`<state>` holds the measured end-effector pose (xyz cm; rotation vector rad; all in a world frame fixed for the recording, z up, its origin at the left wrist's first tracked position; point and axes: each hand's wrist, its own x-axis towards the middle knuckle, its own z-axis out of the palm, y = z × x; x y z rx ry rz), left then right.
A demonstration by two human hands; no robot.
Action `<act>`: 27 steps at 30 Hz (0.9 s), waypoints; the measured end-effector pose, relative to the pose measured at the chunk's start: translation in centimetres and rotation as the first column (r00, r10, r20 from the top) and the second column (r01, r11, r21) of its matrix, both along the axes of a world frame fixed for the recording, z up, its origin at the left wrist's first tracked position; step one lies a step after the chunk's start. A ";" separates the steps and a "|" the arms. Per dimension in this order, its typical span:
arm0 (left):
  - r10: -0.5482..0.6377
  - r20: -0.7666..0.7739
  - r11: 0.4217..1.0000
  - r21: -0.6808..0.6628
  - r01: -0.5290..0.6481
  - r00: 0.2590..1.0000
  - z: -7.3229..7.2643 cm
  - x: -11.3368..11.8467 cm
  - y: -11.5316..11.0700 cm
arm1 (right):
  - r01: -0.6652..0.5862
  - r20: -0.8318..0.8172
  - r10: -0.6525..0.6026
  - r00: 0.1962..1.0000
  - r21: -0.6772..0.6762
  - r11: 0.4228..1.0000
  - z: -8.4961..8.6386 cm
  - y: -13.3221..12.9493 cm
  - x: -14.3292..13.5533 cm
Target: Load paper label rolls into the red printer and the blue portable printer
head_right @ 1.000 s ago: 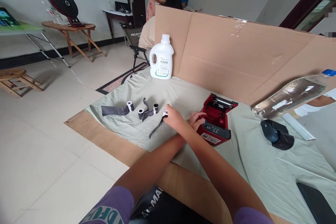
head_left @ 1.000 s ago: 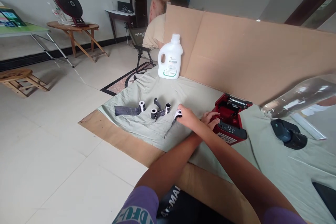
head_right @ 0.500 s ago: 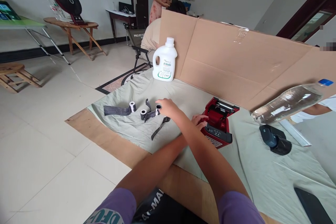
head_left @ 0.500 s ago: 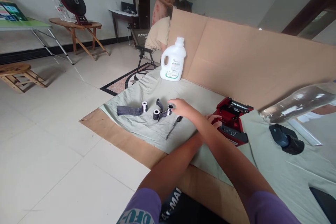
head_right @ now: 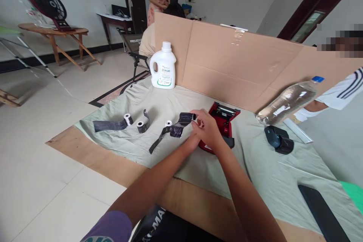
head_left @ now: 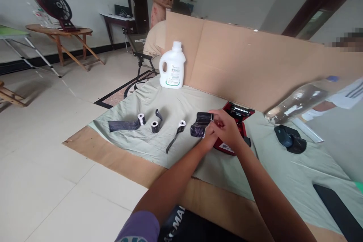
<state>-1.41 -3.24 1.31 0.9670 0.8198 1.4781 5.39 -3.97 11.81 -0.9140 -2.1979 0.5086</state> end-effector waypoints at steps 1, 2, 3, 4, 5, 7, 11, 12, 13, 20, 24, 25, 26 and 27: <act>0.006 -0.016 1.000 0.022 -0.006 1.000 -0.1 -0.1 -0.2 | 0.025 -0.062 -0.028 0.998 -0.054 0.998 0.3 -0.2 2.0; 0.021 -0.039 0.999 0.049 -0.019 0.999 -0.2 -0.2 -0.3 | 0.052 -0.124 -0.067 0.990 -0.118 0.992 0.5 -0.3 3.9; 0.040 -0.068 0.997 0.073 -0.035 0.997 -0.4 -0.3 -0.4 | 0.077 -0.174 -0.109 0.979 -0.180 0.981 0.6 -0.3 5.7; 0.059 -0.094 0.995 0.084 -0.051 0.994 -0.5 -0.4 -0.5 | 0.101 -0.205 -0.149 0.967 -0.230 0.968 0.7 -0.3 7.4; 0.070 -0.118 0.995 0.085 -0.060 0.990 -0.6 -0.5 -0.6 | 0.123 -0.210 -0.181 0.961 -0.262 0.957 0.8 -0.2 9.0; 0.069 -0.149 0.995 0.078 -0.057 0.986 -0.7 -0.6 -0.7 | 0.181 -0.153 -0.229 0.961 -0.277 0.944 0.6 0.1 11.4; 0.055 -0.169 0.995 0.097 -0.039 0.984 -0.7 -0.6 -0.9 | 0.283 -0.023 -0.295 0.955 -0.220 0.933 -0.6 1.2 13.2; 0.058 -0.173 0.994 0.100 -0.041 0.983 -0.7 -0.6 -1.0 | 0.292 -0.014 -0.301 0.954 -0.204 0.935 -1.0 1.6 13.2; 0.063 -0.180 0.994 0.102 -0.045 0.982 -0.6 -0.5 -1.0 | 0.299 -0.003 -0.305 0.952 -0.187 0.936 -1.5 2.1 13.1; 0.102 -0.259 0.983 0.173 -0.058 0.960 -0.6 -0.5 -1.2 | 0.386 0.316 -0.323 0.892 -0.164 0.908 -2.8 5.2 11.7; 0.126 -0.298 0.978 0.199 -0.068 0.946 0.2 -0.8 -1.4 | 0.377 0.458 -0.289 0.840 -0.111 0.919 -2.8 6.2 11.0; 0.127 -0.330 0.974 0.218 -0.055 0.935 0.5 -0.9 -1.6 | 0.386 0.503 -0.291 0.814 -0.094 0.918 -2.7 6.3 10.8; 0.130 -0.379 0.968 0.247 -0.035 0.916 0.9 -0.8 -1.7 | 0.397 0.543 -0.293 0.787 -0.081 0.914 -2.7 6.3 10.7; 0.140 -0.439 0.960 0.281 -0.013 0.887 1.4 -0.8 -1.9 | 0.410 0.576 -0.299 0.761 -0.070 0.909 -2.6 6.1 10.5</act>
